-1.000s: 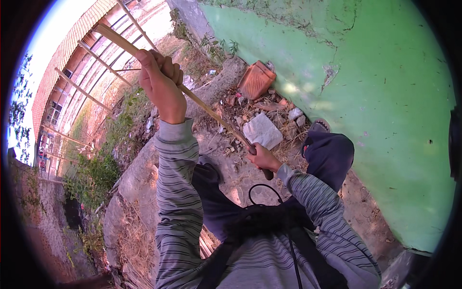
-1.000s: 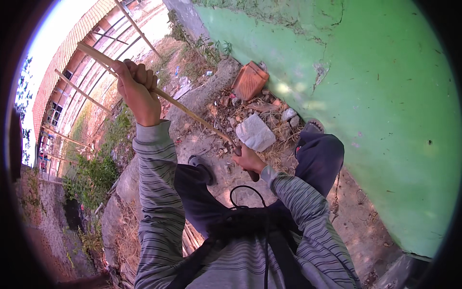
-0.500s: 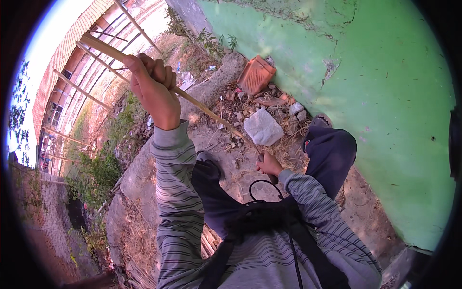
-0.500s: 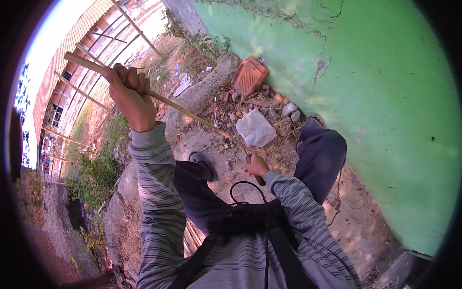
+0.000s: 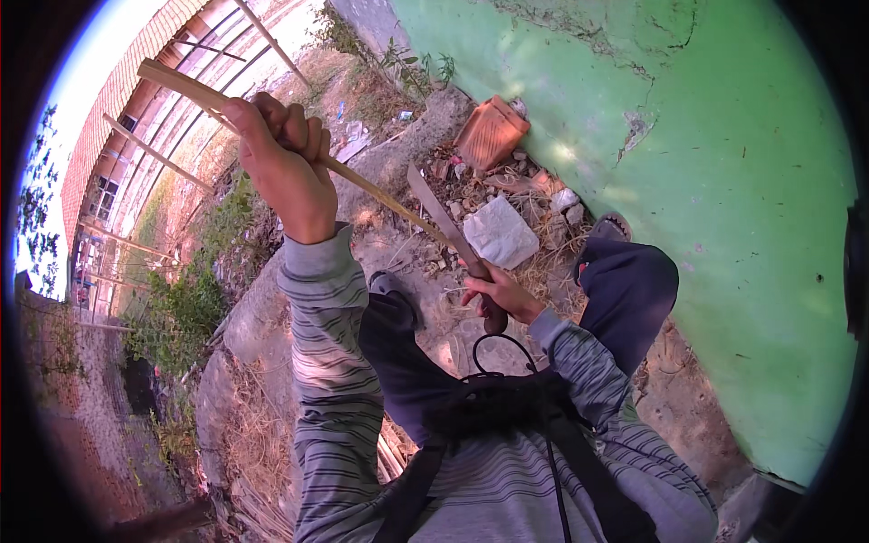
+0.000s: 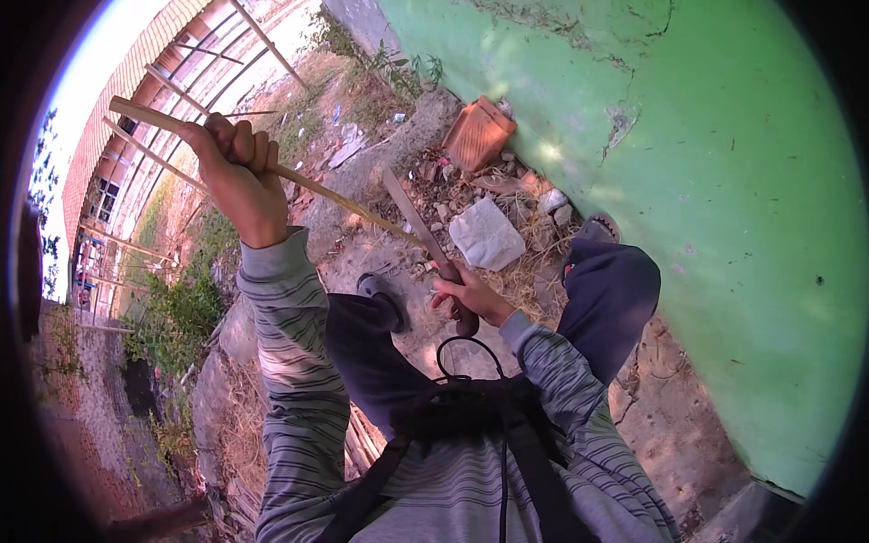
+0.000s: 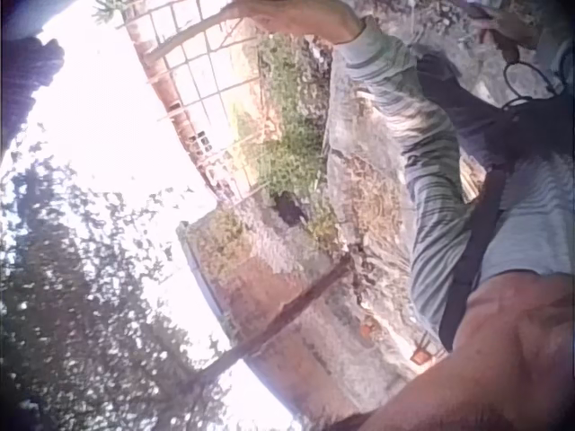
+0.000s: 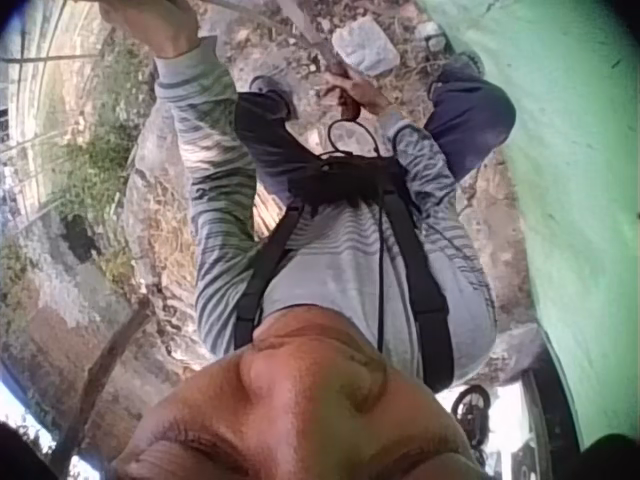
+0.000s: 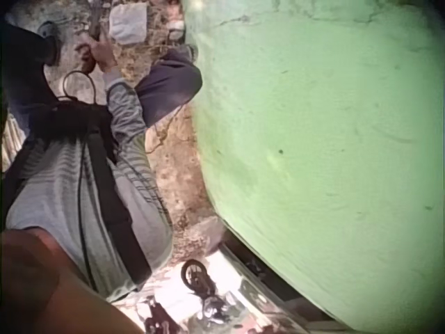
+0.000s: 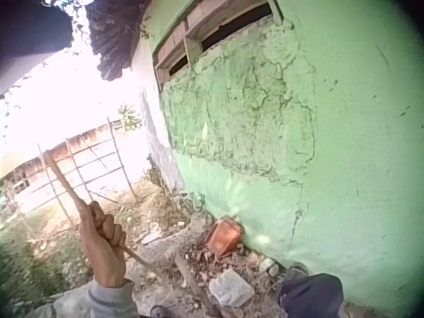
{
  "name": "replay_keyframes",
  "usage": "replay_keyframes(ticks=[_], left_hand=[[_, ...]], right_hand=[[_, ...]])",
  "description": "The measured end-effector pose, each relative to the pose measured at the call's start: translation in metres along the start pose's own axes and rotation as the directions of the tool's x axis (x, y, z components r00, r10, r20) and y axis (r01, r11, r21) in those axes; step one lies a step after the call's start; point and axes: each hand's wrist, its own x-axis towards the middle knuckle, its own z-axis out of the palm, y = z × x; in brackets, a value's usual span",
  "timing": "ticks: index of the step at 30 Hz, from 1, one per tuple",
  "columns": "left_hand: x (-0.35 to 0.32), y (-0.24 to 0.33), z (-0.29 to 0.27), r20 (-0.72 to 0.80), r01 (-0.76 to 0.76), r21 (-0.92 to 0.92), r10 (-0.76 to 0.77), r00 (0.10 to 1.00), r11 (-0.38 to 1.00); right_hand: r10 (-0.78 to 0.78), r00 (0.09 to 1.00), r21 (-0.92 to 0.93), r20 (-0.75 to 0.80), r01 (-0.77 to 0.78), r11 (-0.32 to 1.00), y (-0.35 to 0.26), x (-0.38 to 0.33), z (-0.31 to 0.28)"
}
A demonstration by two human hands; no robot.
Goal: The person carves and splits bamboo strips along their length using a knife.
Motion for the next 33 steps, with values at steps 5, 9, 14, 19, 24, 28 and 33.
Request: replay_keyframes(ticks=[5,9,14,19,24,28,33], left_hand=[[0.003,-0.003,-0.003,-0.068,-0.015,0.046,0.018,0.997,0.999],[0.003,-0.003,-0.006,-0.078,-0.03,0.061,0.035,0.996,0.998],[0.006,-0.005,-0.005,-0.08,-0.063,0.072,0.069,0.994,0.995],[0.007,-0.011,-0.004,-0.098,-0.116,0.106,0.126,0.987,0.988],[0.008,-0.012,-0.003,-0.083,-0.164,0.18,0.181,0.98,0.97],[0.005,-0.012,-0.002,-0.077,-0.158,0.184,0.174,0.982,0.97],[0.007,-0.014,0.003,-0.08,-0.162,0.173,0.178,0.981,0.972]], right_hand=[[0.109,0.993,-0.089,-0.05,-0.114,0.989,0.024,-0.008,-0.007],[0.057,0.998,-0.207,-0.04,-0.064,0.976,-0.001,-0.009,0.002],[-0.124,0.981,-0.228,0.148,0.156,0.961,-0.094,-0.01,0.043],[-0.072,0.98,-0.156,0.183,0.101,0.982,-0.096,-0.013,0.051],[0.107,0.992,-0.14,0.059,-0.098,0.985,-0.031,-0.018,0.017],[0.151,0.987,-0.117,0.051,-0.144,0.983,-0.051,-0.019,0.02],[0.017,0.98,-0.098,0.198,0.003,0.995,-0.098,-0.01,0.041]])
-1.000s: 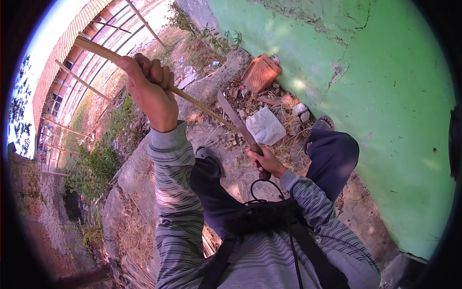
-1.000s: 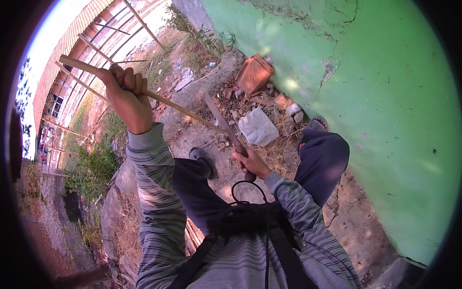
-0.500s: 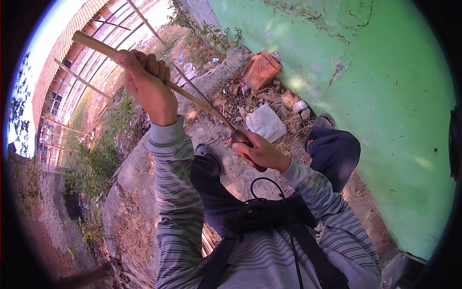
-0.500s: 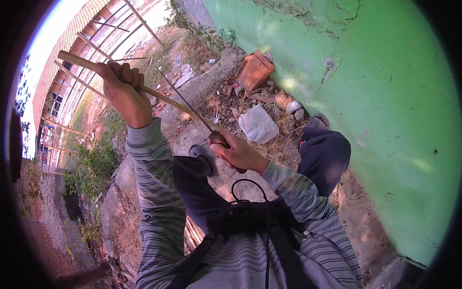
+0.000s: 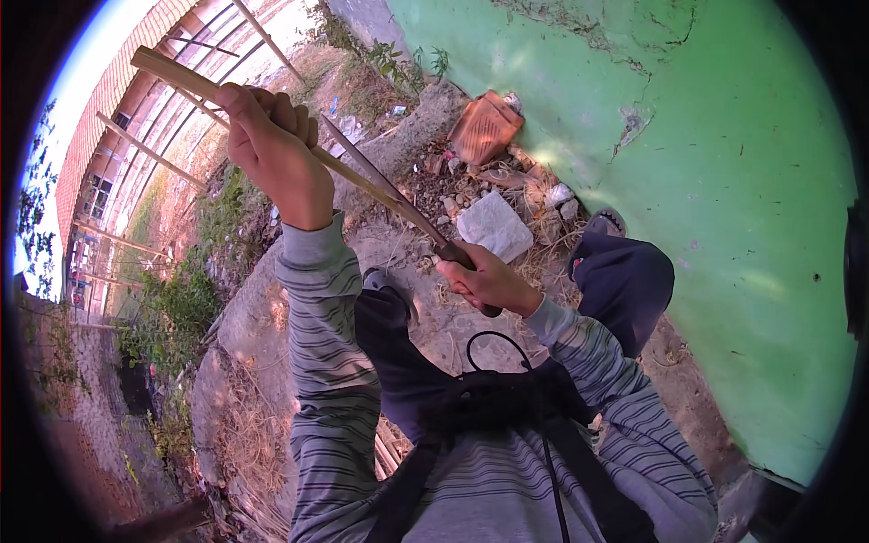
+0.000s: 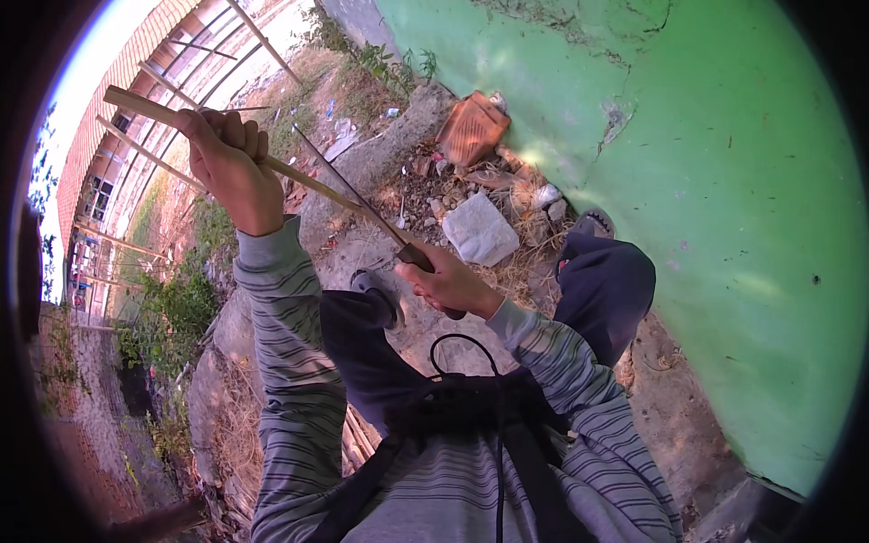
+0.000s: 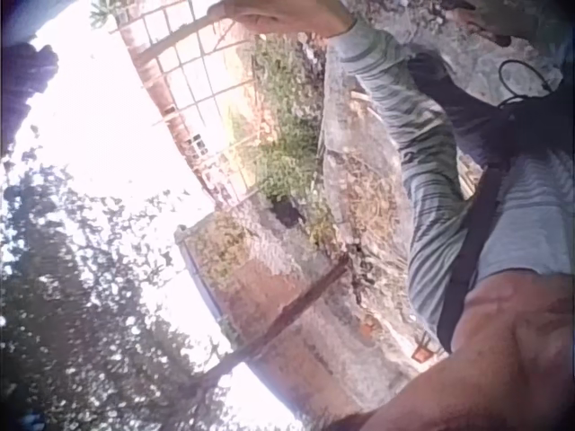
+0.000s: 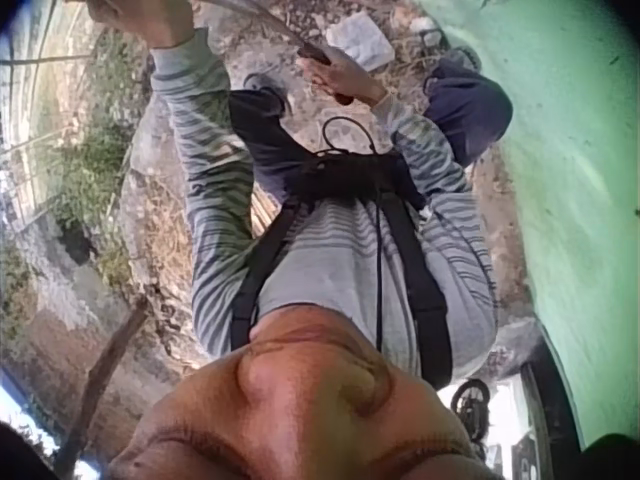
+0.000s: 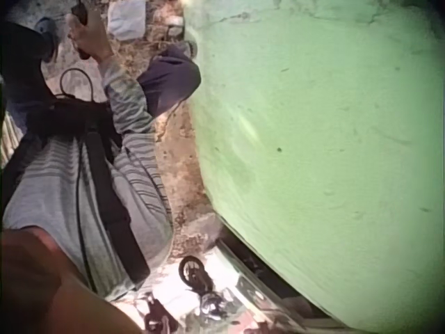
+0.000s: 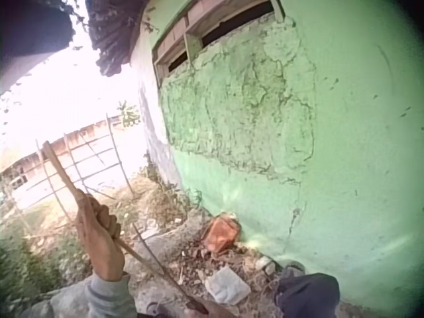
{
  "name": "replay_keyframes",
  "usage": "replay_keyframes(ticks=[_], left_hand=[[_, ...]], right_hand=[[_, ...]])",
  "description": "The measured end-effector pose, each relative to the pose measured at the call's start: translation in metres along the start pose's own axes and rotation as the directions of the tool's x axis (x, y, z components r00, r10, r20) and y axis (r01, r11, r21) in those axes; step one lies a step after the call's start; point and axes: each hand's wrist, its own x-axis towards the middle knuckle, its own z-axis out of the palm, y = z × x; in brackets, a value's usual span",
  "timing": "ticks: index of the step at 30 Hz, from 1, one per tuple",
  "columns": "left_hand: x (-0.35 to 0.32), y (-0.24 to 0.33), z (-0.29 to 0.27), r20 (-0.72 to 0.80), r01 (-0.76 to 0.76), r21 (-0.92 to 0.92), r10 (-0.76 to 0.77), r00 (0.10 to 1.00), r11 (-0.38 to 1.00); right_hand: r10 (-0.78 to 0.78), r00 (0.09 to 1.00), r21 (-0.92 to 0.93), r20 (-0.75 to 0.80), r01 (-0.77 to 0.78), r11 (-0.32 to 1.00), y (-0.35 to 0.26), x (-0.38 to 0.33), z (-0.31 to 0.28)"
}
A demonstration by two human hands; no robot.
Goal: The person carves and splits bamboo strips along their length using a knife.
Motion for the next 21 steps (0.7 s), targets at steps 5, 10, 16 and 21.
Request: replay_keyframes(ticks=[5,10,16,21], left_hand=[[-0.001,0.004,0.001,0.011,0.018,-0.022,-0.018,1.0,1.0],[-0.003,0.003,-0.004,0.037,0.052,-0.044,-0.05,0.998,0.998],[-0.001,0.004,-0.005,0.037,0.03,-0.028,-0.029,0.999,0.999],[-0.001,0.005,-0.001,0.033,0.036,-0.018,-0.036,0.999,0.999]], right_hand=[[0.072,0.993,-0.004,-0.095,-0.072,0.997,0.062,0.003,-0.018],[0.315,0.922,0.05,-0.227,-0.312,0.949,0.126,-0.001,-0.046],[0.006,0.986,-0.208,-0.168,-0.042,0.977,0.081,0.011,-0.031],[0.11,0.97,-0.07,-0.218,-0.128,0.989,0.138,0.016,-0.042]])
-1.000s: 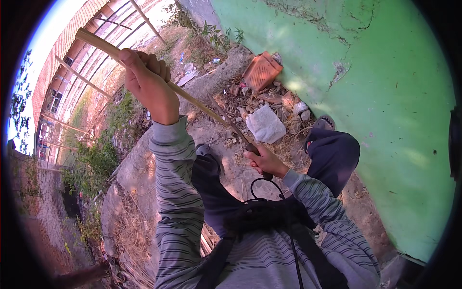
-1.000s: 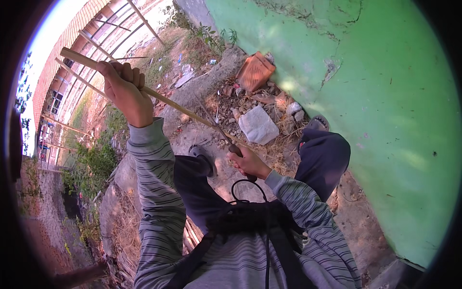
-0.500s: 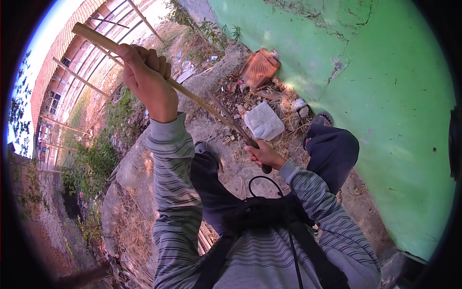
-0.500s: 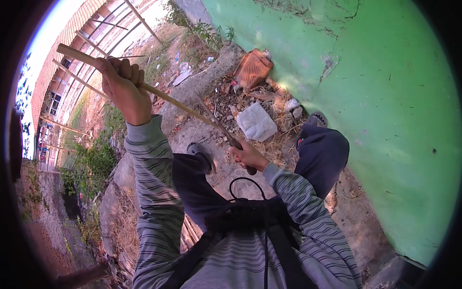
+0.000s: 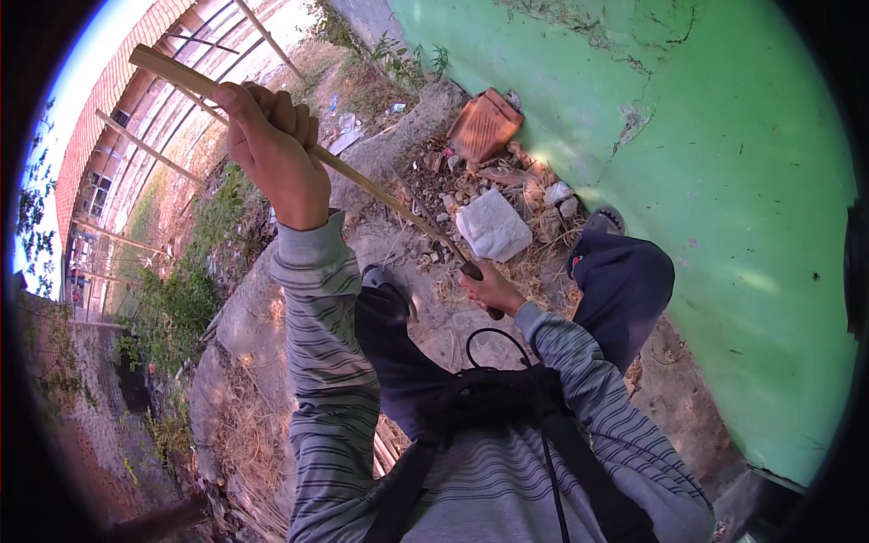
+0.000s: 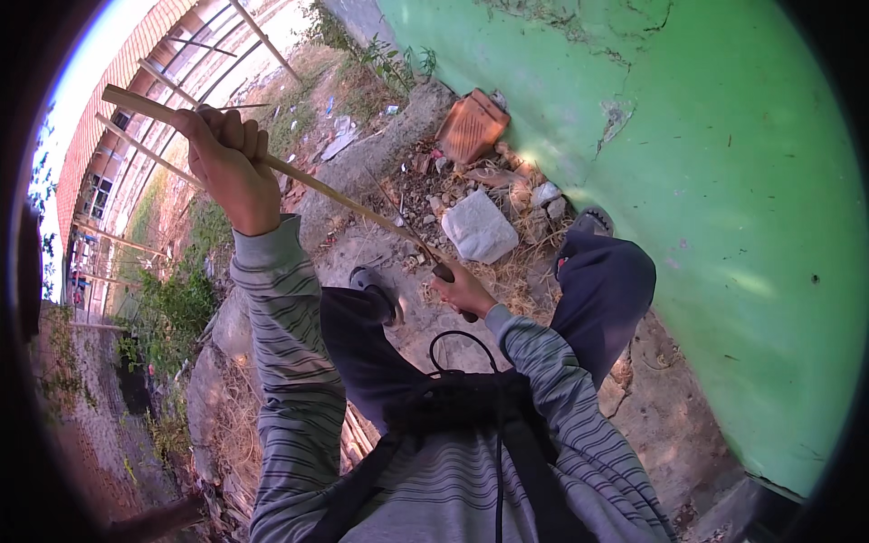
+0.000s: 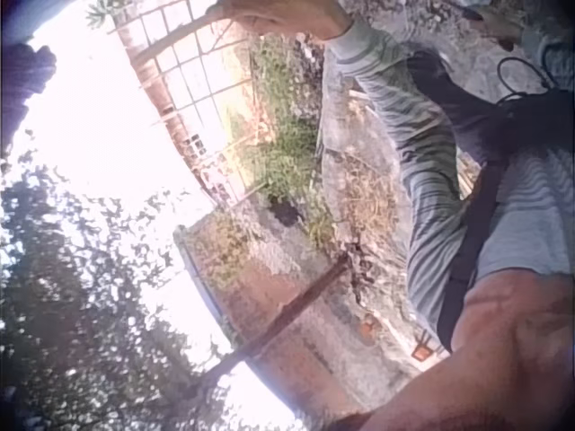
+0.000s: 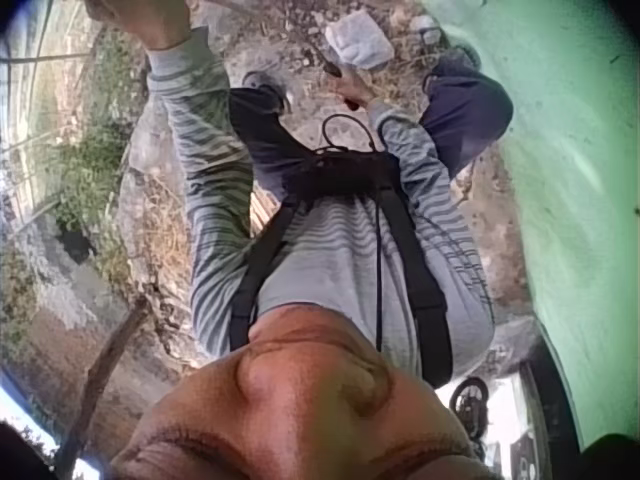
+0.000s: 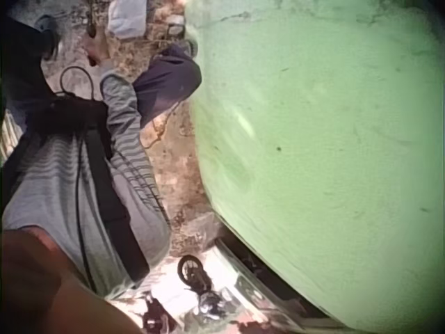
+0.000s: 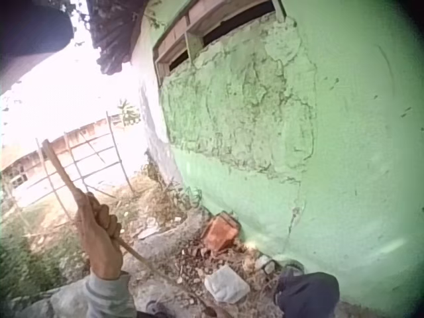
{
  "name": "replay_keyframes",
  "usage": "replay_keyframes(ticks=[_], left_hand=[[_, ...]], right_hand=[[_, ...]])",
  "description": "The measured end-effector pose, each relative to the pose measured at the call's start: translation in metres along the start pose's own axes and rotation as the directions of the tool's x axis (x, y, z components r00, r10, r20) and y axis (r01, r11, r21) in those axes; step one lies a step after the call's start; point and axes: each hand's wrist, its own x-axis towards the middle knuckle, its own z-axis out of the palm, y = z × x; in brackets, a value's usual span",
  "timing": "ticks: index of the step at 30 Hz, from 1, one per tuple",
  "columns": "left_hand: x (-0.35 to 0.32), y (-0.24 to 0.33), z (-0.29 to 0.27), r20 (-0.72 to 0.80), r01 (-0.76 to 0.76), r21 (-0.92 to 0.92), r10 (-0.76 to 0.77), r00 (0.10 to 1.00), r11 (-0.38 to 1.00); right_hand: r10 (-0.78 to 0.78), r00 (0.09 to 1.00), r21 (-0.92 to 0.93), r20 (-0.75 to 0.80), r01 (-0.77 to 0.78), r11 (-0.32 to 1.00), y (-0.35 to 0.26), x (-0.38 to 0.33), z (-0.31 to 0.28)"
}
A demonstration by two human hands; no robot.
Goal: The person carves and splits bamboo strips along their length using a knife.
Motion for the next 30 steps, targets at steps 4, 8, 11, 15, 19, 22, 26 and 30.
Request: replay_keyframes(ticks=[4,8,11,15,19,22,26,30], left_hand=[[0.0,-0.001,-0.005,0.022,0.025,-0.034,-0.024,0.999,0.999],[-0.004,0.001,-0.006,0.015,0.062,-0.042,-0.061,0.998,0.997],[-0.002,0.004,-0.006,0.027,0.076,-0.064,-0.074,0.997,0.995],[-0.002,0.006,-0.008,0.065,0.07,-0.095,-0.064,0.996,0.993],[-0.002,0.003,0.007,0.077,0.077,-0.084,-0.071,0.995,0.994],[-0.002,0.005,-0.004,0.095,0.12,-0.119,-0.109,0.989,0.986],[0.002,0.004,-0.014,0.066,0.137,-0.136,-0.129,0.989,0.981],[0.003,0.007,-0.023,0.023,0.124,-0.089,-0.123,0.992,0.988]], right_hand=[[0.251,0.96,-0.045,-0.122,-0.258,0.965,0.071,0.0,-0.027],[0.172,0.978,-0.064,-0.12,-0.181,0.981,0.06,-0.003,-0.019],[-0.027,0.998,-0.024,-0.055,0.026,0.999,0.036,0.002,-0.01],[0.007,0.998,0.165,0.057,-0.017,0.986,0.035,0.004,-0.005],[0.376,0.901,0.082,-0.218,-0.367,0.927,0.132,0.001,-0.039],[0.409,0.876,-0.096,-0.256,-0.444,0.891,0.152,-0.005,-0.051],[0.349,0.909,-0.055,-0.228,-0.37,0.927,0.136,0.002,-0.033],[0.204,0.964,0.017,-0.17,-0.204,0.979,0.115,0.001,-0.015]])
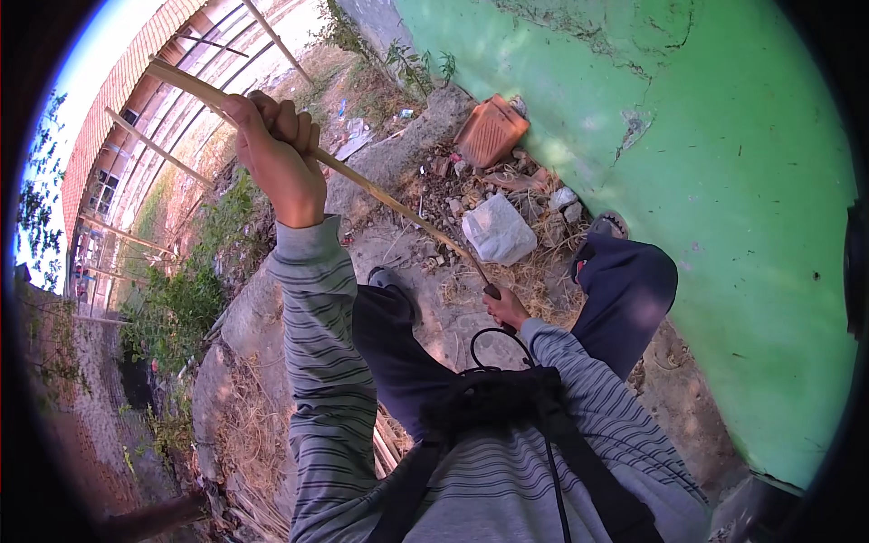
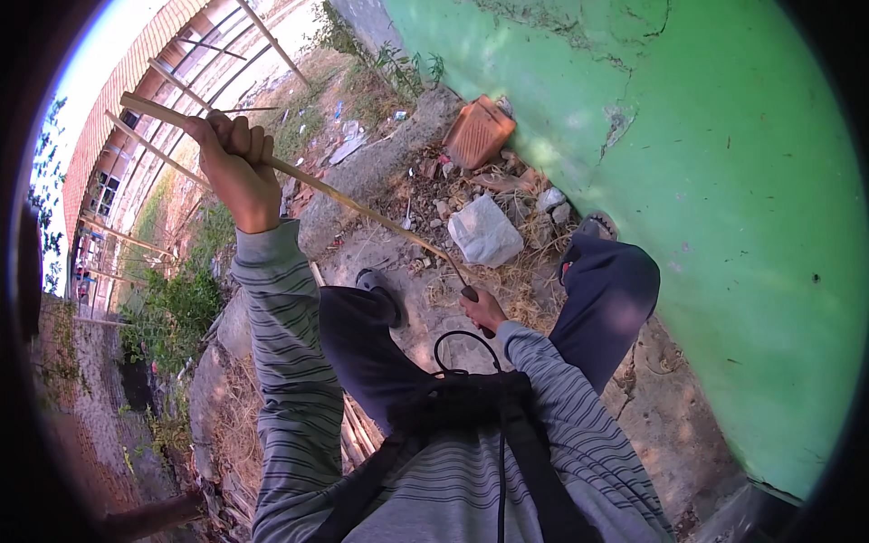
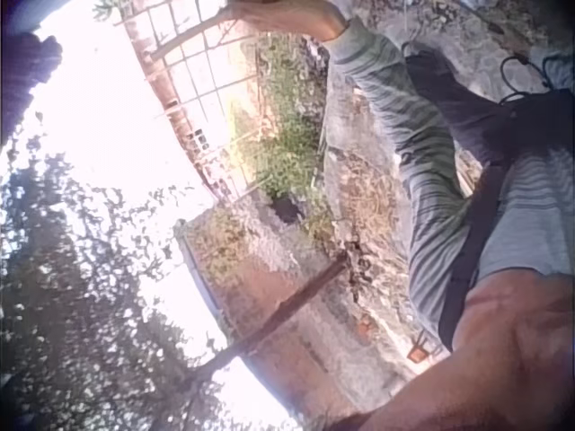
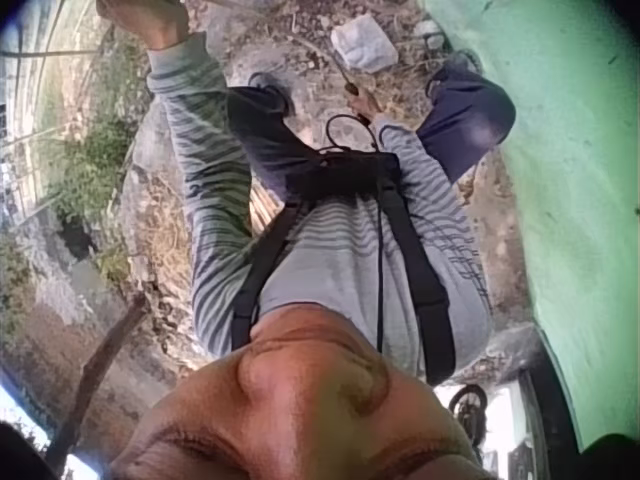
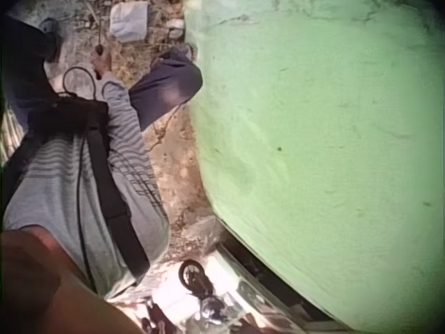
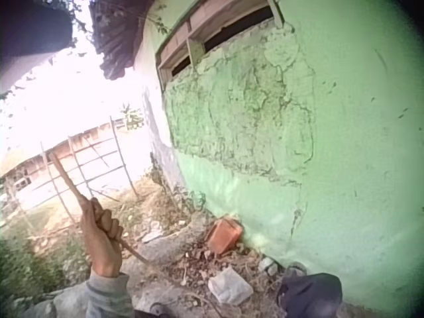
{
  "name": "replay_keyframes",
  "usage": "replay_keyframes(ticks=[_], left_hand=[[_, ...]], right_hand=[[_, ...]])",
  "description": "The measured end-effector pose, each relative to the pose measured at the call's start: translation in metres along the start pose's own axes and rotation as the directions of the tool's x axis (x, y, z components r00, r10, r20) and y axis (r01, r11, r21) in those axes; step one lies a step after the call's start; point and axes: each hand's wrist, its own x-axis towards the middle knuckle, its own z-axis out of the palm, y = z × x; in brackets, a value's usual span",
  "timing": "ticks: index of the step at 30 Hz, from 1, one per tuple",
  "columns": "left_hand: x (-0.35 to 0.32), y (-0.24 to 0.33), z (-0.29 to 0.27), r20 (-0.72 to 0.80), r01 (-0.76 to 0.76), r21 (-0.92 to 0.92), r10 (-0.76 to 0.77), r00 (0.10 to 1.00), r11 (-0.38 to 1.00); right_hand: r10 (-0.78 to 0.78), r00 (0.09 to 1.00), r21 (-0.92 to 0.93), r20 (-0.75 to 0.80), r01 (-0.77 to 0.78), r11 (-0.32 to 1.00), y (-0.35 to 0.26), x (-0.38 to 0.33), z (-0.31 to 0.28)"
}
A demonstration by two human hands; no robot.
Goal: The person carves and splits bamboo strips along their length using a knife.
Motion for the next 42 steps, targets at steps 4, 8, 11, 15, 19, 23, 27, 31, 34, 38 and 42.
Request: replay_keyframes(ticks=[4,8,11,15,19,23,27,31,34,38,42], left_hand=[[0.003,-0.003,0.005,0.017,-0.026,-0.001,0.026,1.0,1.0],[0.008,-0.007,0.0,-0.03,-0.018,-0.003,0.018,0.999,1.0],[0.013,-0.007,-0.008,-0.043,-0.021,-0.005,0.02,0.999,1.0],[0.025,-0.015,-0.022,0.002,-0.036,0.013,0.036,0.999,0.999],[0.029,-0.011,-0.034,0.157,0.007,-0.023,-0.003,0.988,1.0],[0.029,-0.013,-0.036,0.284,-0.034,-0.011,0.036,0.958,0.999],[0.026,-0.014,-0.032,0.275,-0.017,-0.046,0.029,0.961,0.999],[0.027,-0.022,-0.026,0.26,-0.023,-0.072,0.041,0.965,0.997],[0.023,-0.026,-0.008,0.203,-0.055,-0.083,0.071,0.977,0.995],[0.014,-0.028,0.014,0.145,-0.095,-0.019,0.096,0.985,0.995],[0.014,-0.031,0.02,0.104,-0.189,0.052,0.183,0.978,0.981]], right_hand=[[0.033,0.998,-0.092,-0.051,-0.038,0.995,0.047,0.014,-0.013],[0.315,0.933,-0.231,-0.172,-0.349,0.908,0.075,0.019,-0.037],[0.311,0.922,-0.268,-0.228,-0.367,0.891,0.079,0.015,-0.033],[0.196,0.978,-0.017,-0.078,-0.197,0.98,0.035,0.012,-0.015],[0.047,0.995,0.087,0.082,-0.054,0.995,-0.036,-0.009,-0.001],[-0.079,0.986,0.226,0.144,0.045,0.973,-0.11,-0.029,-0.001],[-0.205,0.968,0.279,0.147,0.159,0.947,-0.189,-0.058,0.0],[-0.304,0.935,0.293,0.182,0.243,0.925,-0.253,-0.114,0.017],[-0.339,0.912,0.292,0.229,0.268,0.918,-0.274,-0.144,0.033],[-0.354,0.897,0.287,0.265,0.277,0.917,-0.292,-0.171,0.049],[-0.319,0.901,0.211,0.294,0.265,0.941,-0.298,-0.171,0.051]])
